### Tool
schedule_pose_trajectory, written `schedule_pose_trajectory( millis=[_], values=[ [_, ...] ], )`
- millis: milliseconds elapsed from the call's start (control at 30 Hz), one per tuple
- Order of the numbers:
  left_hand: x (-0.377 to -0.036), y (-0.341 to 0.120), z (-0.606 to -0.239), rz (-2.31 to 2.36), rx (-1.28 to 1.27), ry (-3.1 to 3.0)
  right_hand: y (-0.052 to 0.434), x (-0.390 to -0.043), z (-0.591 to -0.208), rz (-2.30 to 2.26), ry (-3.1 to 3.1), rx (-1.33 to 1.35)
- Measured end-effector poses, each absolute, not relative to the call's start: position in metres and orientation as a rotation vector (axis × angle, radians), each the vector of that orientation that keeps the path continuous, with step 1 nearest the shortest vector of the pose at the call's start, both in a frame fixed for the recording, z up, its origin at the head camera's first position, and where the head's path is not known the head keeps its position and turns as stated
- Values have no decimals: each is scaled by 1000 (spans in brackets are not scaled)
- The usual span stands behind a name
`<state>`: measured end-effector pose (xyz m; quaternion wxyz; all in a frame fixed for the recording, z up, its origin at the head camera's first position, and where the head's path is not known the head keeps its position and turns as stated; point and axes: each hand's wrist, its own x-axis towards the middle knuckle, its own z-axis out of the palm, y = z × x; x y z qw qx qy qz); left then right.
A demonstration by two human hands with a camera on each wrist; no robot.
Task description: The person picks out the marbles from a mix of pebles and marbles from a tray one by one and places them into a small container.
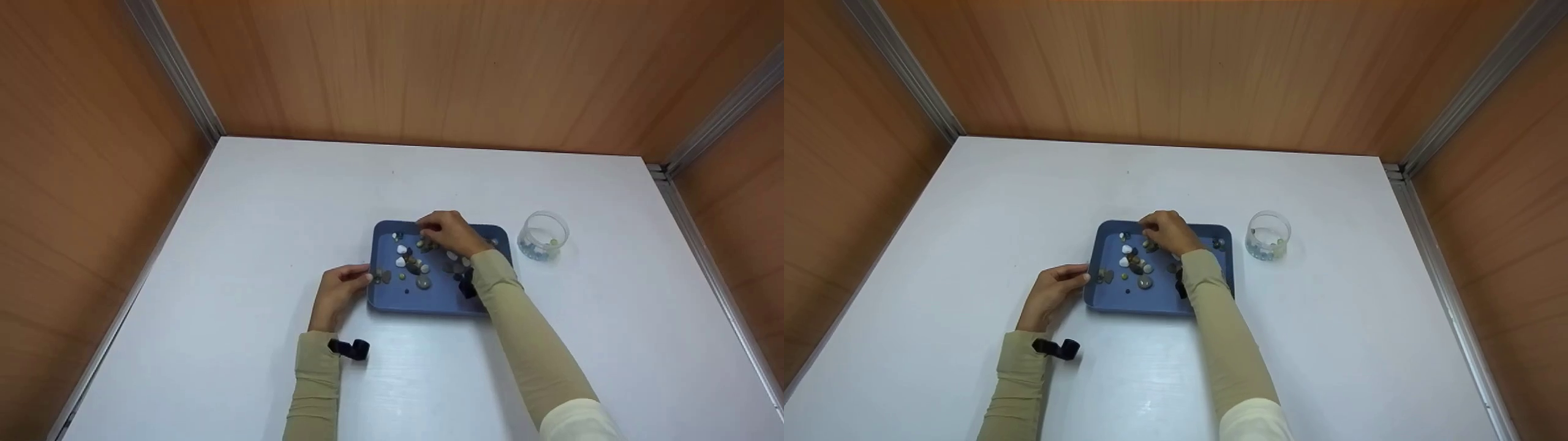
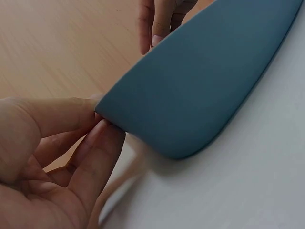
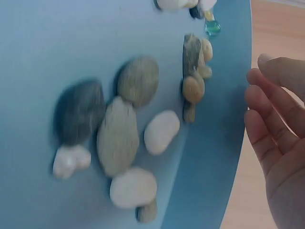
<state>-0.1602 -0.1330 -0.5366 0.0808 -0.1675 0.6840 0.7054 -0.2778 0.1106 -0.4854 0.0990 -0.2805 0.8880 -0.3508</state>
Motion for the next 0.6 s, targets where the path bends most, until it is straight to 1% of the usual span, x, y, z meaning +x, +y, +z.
schedule_pose_trajectory(
  millis=[300,600],
  values=[
    [-161,-133,-537,2057,-530,2076,92,-277,-493,-1010,2587,-817],
    [-161,-132,-539,2079,-492,2078,82,-277,-498,-882,2620,-833]
  ],
)
